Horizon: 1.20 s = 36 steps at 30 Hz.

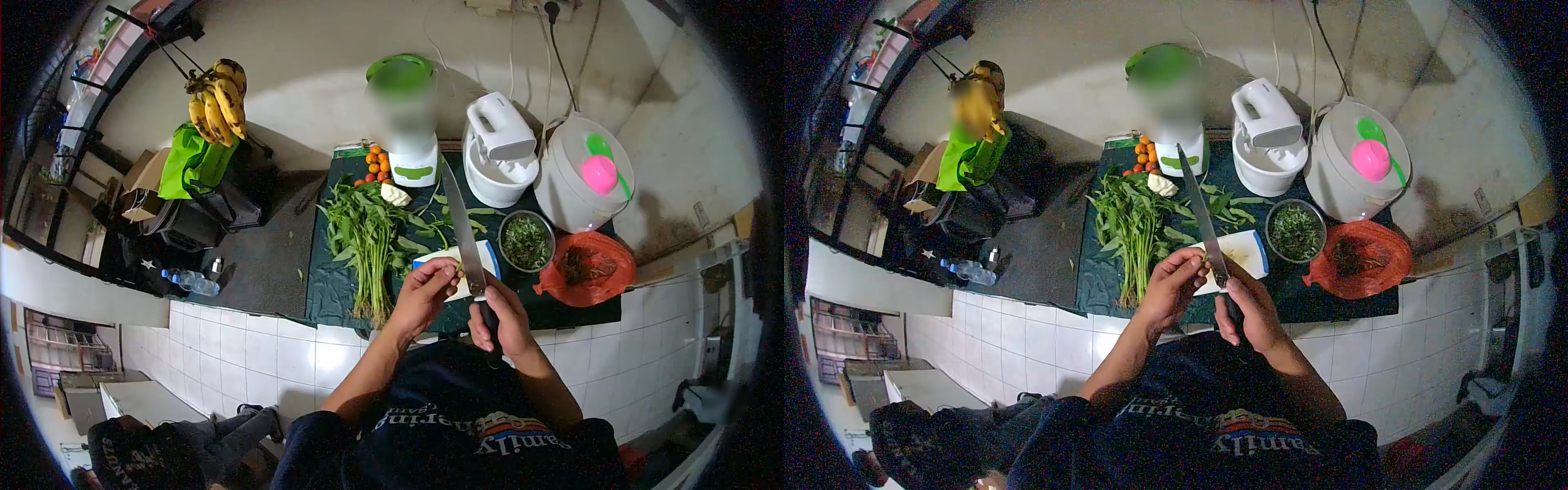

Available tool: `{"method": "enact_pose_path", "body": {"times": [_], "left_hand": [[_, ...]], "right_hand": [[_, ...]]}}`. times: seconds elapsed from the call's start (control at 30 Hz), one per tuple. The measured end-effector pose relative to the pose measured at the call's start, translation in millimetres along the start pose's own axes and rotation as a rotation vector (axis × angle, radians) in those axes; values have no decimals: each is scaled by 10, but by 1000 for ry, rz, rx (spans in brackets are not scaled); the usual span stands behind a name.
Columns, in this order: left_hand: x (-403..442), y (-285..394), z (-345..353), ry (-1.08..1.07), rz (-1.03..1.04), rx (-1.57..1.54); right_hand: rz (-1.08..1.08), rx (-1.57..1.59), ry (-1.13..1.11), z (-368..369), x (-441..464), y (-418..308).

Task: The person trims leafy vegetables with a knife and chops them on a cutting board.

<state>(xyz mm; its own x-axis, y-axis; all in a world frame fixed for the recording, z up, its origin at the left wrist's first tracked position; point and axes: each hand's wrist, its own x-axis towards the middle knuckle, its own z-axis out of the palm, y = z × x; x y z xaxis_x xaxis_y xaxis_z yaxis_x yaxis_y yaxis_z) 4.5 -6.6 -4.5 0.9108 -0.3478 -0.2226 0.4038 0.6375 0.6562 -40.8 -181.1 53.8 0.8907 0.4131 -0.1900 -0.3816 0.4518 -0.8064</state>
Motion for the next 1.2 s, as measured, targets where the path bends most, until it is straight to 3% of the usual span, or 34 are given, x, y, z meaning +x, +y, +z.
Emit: {"method": "enact_pose_path", "body": {"times": [1.2], "left_hand": [[-89, -73, -108, -25, 93, 85]], "right_hand": [[-27, -109, -2, 108, -101, 53]]}}
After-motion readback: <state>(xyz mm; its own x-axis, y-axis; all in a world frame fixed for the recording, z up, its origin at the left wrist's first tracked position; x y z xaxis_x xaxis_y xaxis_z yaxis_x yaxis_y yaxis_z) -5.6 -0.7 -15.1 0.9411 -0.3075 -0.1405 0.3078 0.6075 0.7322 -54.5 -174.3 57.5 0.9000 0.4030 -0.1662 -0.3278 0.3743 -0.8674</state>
